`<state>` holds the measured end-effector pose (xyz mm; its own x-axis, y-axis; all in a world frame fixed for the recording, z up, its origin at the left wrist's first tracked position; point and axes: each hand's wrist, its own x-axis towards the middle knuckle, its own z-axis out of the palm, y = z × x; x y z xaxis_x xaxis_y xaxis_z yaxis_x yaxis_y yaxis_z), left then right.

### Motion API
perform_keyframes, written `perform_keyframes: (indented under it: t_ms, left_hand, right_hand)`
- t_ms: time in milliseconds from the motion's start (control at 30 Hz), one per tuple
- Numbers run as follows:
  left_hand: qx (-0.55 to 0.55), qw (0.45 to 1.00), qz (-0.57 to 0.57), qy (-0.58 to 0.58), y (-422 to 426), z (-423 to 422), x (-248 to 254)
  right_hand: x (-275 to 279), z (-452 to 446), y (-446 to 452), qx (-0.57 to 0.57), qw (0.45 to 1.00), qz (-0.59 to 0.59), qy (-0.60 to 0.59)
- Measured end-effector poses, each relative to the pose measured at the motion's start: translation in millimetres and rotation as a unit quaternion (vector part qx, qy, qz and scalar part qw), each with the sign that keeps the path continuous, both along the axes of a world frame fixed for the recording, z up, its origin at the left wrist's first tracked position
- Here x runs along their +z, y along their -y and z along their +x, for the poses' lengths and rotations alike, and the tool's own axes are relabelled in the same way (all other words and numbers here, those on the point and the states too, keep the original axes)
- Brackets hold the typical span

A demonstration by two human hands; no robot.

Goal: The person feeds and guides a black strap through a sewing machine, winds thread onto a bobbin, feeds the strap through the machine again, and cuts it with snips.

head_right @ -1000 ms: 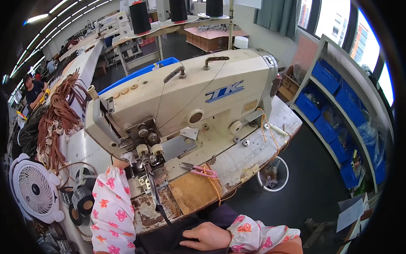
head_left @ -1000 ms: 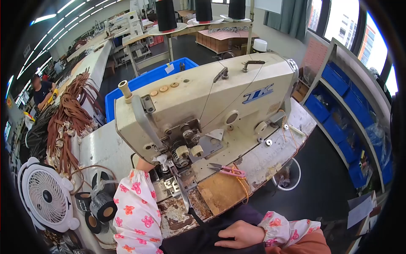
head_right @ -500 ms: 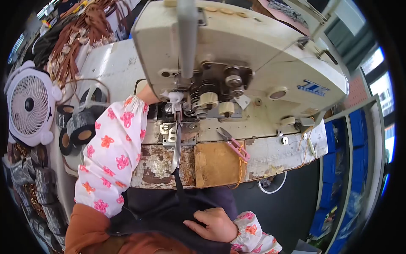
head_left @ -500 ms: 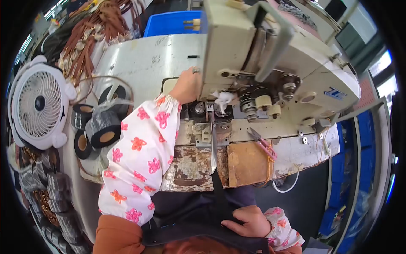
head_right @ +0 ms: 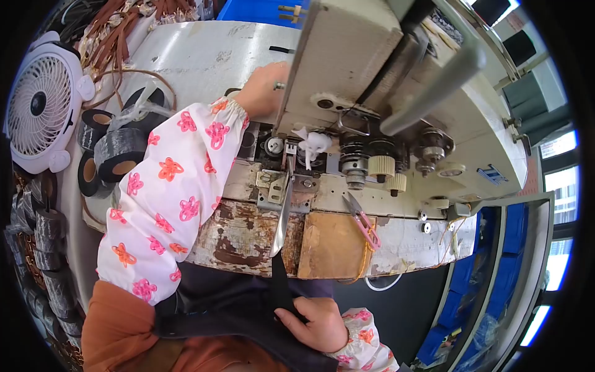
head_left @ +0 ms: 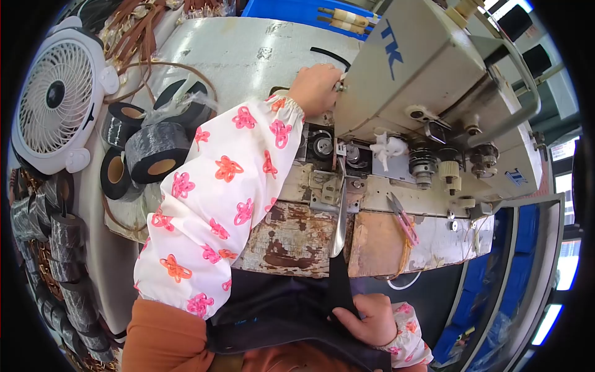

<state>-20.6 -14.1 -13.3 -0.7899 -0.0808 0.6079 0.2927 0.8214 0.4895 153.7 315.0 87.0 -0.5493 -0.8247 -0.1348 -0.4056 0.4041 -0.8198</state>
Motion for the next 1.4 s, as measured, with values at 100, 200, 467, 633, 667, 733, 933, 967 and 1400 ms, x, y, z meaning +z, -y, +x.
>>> perform_keyframes:
  t_ms: [100,200,467,633,667,733,933,967,1400]
  left_hand:
    - [0.038,0.998,-0.035,0.045,4.1,-3.1,6.7]
    - [0.074,0.993,-0.044,0.083,4.0,-8.2,11.0]
    - [0.109,0.992,0.019,0.056,13.5,-19.9,7.8]
    - [0.124,0.979,0.146,0.073,14.2,-19.6,16.5]
    - [0.113,0.966,0.214,0.091,13.5,-21.3,17.8]
    - [0.038,0.945,0.320,0.051,17.4,-32.7,3.2]
    - [-0.148,0.959,0.145,0.194,-2.9,14.5,18.0]
    - [-0.130,0.958,0.119,0.228,-4.4,15.7,21.7]
    - [0.011,0.996,0.057,0.074,-9.4,9.8,10.4]
  right_hand:
    - [-0.6,-3.3,5.3,-0.007,1.000,0.018,0.004]
    - [-12.0,-4.4,3.1,-0.011,0.999,0.028,0.013]
    - [-17.8,-10.3,3.3,-0.023,0.997,0.072,0.025]
    - [-3.7,-12.3,19.9,-0.056,0.991,0.104,0.069]
    - [-0.5,-14.3,22.7,-0.053,0.990,0.108,0.068]
    - [4.0,-20.3,25.6,0.003,0.986,0.141,0.084]
    - [2.7,-17.4,23.0,-0.005,0.985,0.133,0.112]
    - [2.7,-16.5,19.4,-0.004,0.985,0.134,0.111]
    - [19.7,-4.9,17.1,-0.018,0.978,0.152,0.139]
